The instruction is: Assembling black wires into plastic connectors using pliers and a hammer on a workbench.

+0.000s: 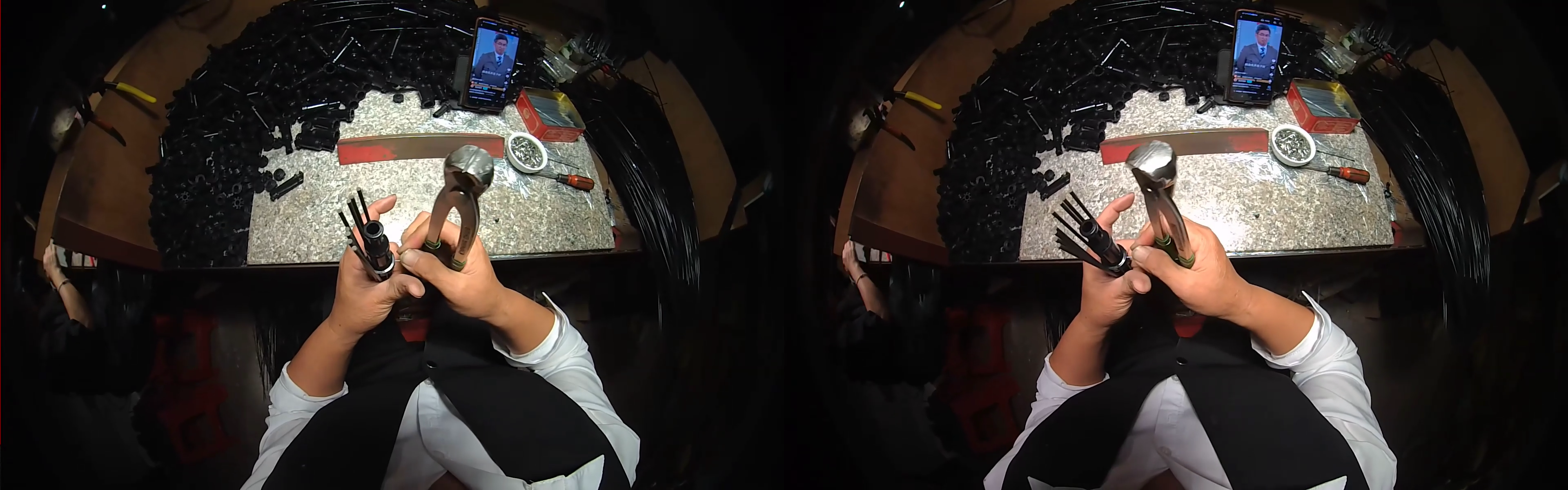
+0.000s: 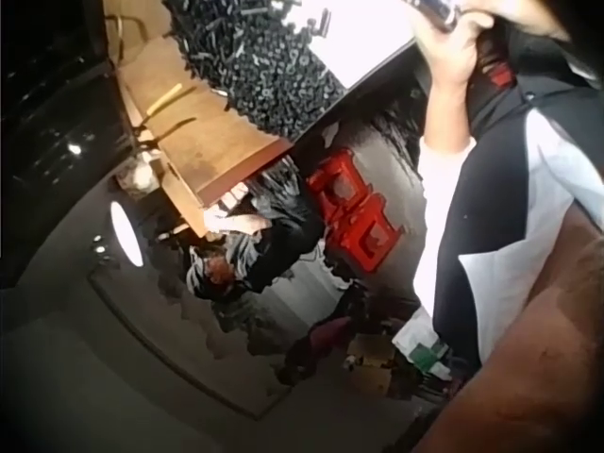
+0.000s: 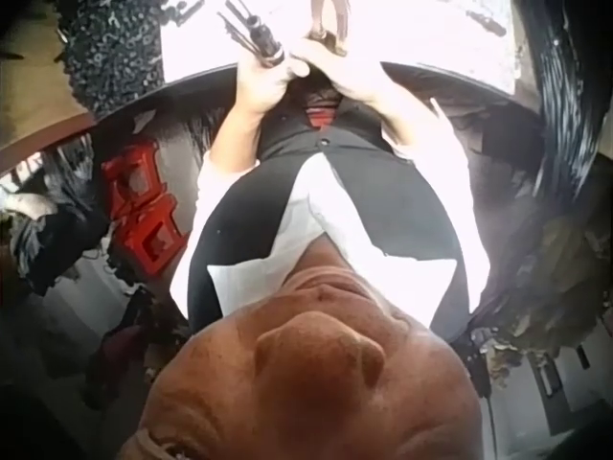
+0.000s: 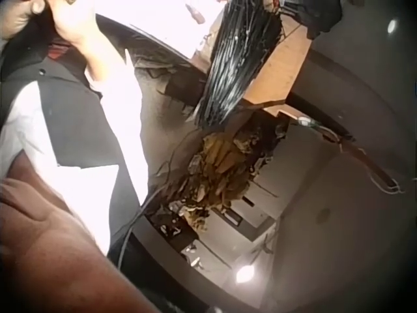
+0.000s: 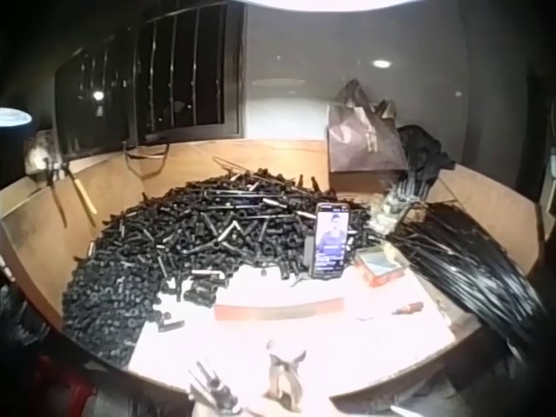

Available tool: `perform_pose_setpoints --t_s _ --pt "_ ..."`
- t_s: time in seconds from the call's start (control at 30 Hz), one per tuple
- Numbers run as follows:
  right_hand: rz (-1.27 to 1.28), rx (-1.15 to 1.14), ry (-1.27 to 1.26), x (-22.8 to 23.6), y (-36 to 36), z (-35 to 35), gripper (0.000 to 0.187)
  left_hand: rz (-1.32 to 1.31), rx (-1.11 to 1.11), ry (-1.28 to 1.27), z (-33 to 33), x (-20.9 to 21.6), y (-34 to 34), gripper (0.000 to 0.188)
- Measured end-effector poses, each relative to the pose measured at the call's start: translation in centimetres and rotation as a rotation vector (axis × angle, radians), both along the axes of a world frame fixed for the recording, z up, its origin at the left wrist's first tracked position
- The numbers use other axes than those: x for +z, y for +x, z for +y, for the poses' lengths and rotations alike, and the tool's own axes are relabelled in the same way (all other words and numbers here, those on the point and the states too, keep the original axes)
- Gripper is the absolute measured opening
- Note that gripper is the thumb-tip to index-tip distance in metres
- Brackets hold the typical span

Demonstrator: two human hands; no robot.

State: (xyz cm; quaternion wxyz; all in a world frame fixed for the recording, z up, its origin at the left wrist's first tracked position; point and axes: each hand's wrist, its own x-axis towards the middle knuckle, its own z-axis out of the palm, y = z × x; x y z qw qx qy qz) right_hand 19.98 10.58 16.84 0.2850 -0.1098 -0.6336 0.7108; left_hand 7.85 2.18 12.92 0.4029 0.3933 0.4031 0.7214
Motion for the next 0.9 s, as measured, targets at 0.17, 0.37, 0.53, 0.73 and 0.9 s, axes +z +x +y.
perform_pose_setpoints --t_s 0.17,0.37,0.53,0.73,0.9 --pt "0.057 0.052 0.008 -0.2 0.1 0.0 0.005 0.016 -0.013 0.002 -0.3 0.0 -0.3 0.083" --pt "0.042 -0.002 0.062 -0.3 -0.4 -0.2 0.005 0.009 -0.021 -0.016 -0.1 0.6 0.0 0.098" --pt "0.065 0.004 0.027 -0.5 -0.5 -0.4 0.005 -0.002 -0.013 0.029 0.1 0.0 -0.1 0.099" --pt "0.021 0.001 0.099 -0.9 -0.5 -0.2 0.003 -0.025 -0.029 -0.034 -0.1 0.2 -0.1 0.100" --pt "0.071 -0.015 0.088 -1.3 -0.7 -0.3 0.002 0.033 -0.003 -0.072 -0.3 -0.1 -0.3 0.098"
